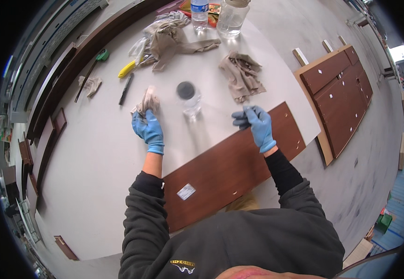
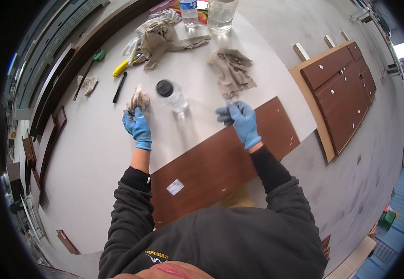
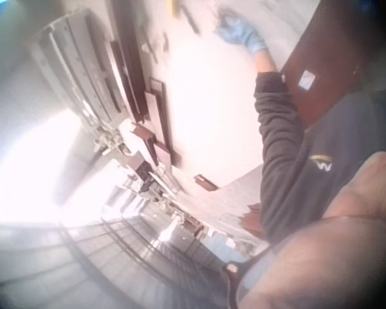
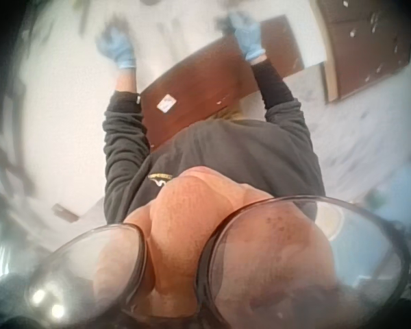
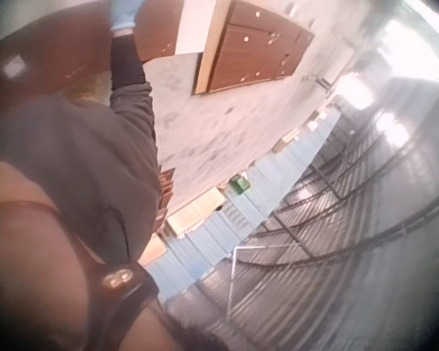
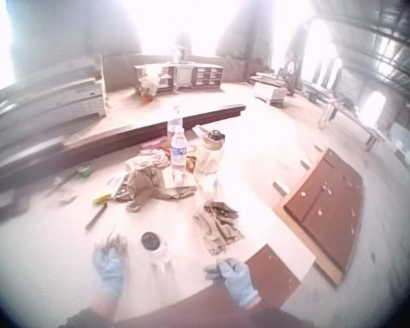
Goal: The person wipes brown wooden panels with a cloth, then stacks them on the floor. They later pick up a panel, wipe it again, and mark it with a marker. The person also pours liquid from a bottle onto the cloth during the process.
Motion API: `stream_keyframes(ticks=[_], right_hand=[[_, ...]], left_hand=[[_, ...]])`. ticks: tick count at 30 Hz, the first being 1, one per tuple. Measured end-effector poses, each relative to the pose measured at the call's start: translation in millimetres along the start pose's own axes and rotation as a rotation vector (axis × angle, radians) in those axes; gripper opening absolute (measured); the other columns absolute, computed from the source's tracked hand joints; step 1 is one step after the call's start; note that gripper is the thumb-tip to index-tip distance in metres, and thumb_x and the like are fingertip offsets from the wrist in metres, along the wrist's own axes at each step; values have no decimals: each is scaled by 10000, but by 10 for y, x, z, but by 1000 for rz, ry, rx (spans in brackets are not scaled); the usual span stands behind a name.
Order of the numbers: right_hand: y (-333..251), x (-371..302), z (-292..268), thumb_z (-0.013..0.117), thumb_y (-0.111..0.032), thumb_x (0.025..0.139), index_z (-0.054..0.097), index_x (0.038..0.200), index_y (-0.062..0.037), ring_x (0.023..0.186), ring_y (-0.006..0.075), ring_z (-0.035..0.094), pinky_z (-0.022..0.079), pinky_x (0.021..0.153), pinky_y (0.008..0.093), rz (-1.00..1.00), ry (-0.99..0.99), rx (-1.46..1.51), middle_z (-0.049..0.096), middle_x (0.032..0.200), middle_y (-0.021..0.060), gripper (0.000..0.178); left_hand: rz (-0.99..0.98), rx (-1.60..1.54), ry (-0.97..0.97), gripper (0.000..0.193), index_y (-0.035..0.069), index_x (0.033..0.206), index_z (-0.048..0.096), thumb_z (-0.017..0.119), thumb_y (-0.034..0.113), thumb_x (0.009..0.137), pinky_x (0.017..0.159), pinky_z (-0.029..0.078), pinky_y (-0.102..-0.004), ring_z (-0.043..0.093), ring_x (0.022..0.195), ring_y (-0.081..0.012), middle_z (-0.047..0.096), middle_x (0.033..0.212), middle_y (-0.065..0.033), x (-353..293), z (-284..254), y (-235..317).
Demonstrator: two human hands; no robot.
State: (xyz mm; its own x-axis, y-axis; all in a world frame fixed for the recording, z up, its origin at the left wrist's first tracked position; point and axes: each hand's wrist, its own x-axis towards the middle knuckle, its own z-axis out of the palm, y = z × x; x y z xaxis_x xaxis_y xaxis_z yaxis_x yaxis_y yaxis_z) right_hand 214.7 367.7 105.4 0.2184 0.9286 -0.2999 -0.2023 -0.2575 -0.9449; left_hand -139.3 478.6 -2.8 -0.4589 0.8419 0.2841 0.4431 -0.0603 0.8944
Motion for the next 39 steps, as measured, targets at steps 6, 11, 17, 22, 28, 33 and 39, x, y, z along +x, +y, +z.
stream_keyframes(ticks=[6,11,17,22,28,33,39], right_hand=[[-463,1619,-983,627,-307,1126,670,1254,32,884,204,802,614,738,298,-208,7,-25,816,1130,171,365],[-854,2973,-1323,578,-194,1124,626,1346,34,934,197,802,595,741,282,-268,12,-230,809,1168,177,322],[-1181,4358,-1051,521,-113,1103,623,1378,39,825,184,793,583,666,283,-250,97,-266,814,1129,172,330],[-1235,5082,-725,609,-198,1078,694,1287,28,721,162,770,580,604,286,-143,44,-306,816,1001,140,320],[-532,6281,-581,766,-313,957,779,1206,0,909,286,776,610,805,392,-194,16,-256,811,1074,169,400],[-91,6976,-760,725,-343,960,784,1176,-13,1036,403,750,563,926,477,-340,-62,-487,799,1146,255,399],[-164,7181,-1029,496,-444,1107,679,1444,-136,1374,337,623,497,1135,405,-429,-246,-1298,687,1487,124,492]], left_hand=[[289,555,86,430,-28,1367,680,703,158,981,1174,473,-420,630,1343,-352,666,1450,-213,-326,451,-48],[15,216,157,379,-74,1375,634,626,83,1030,1168,497,-406,641,1332,-320,666,1455,-195,-364,577,-260],[119,481,181,444,-97,1413,604,638,9,983,1177,479,-384,634,1335,-296,653,1460,-202,-401,656,-181],[78,567,153,473,-107,1430,590,637,4,973,1187,465,-384,626,1346,-303,647,1461,-216,-370,676,52],[17,637,124,507,-120,1451,574,636,-2,962,1198,450,-384,615,1359,-312,639,1462,-232,-367,638,120],[-23,643,104,537,-130,1469,560,634,-6,952,1207,437,-383,607,1370,-319,632,1463,-245,-359,663,115],[-99,628,105,550,-164,1475,538,611,-32,946,1205,440,-378,620,1362,-331,631,1454,-268,-367,749,185]])
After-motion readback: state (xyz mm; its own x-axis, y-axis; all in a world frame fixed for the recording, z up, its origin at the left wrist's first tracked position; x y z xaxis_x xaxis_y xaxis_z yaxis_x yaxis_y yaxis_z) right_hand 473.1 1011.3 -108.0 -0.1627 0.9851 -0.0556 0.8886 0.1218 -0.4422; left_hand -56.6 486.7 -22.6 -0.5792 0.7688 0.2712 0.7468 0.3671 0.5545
